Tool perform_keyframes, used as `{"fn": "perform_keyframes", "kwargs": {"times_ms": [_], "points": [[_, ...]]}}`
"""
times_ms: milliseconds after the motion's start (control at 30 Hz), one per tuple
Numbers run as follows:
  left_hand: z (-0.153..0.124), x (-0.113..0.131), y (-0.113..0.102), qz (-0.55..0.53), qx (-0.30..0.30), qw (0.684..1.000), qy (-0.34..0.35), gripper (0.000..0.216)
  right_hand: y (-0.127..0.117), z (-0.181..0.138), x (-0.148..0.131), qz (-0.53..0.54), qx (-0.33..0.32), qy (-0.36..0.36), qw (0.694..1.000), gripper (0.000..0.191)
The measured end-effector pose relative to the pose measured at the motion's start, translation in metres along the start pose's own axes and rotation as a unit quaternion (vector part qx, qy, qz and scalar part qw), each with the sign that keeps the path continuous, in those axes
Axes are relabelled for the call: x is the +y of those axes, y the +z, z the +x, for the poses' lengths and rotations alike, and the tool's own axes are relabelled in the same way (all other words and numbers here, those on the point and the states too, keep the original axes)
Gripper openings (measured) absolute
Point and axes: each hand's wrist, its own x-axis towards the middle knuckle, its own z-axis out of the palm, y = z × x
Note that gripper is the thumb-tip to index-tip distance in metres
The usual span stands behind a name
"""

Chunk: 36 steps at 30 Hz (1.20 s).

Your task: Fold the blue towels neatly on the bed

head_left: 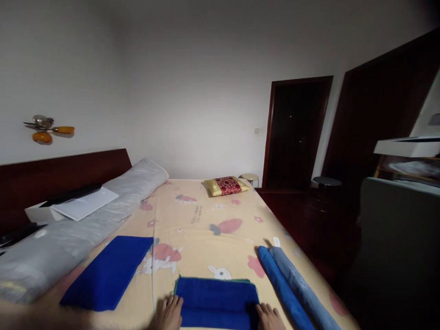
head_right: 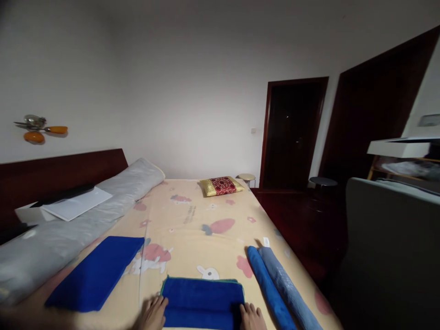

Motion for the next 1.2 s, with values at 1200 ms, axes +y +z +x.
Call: {"fn": "perform_keyframes", "kwargs": {"times_ms": [1200], "points": [[-0.002,-0.006,0.015,-0.021,0.035,0.993,0.107,0.061,-0.004,-0.006,0.001,-0.011,0.003,-0.103,0.995,0.058]]}}
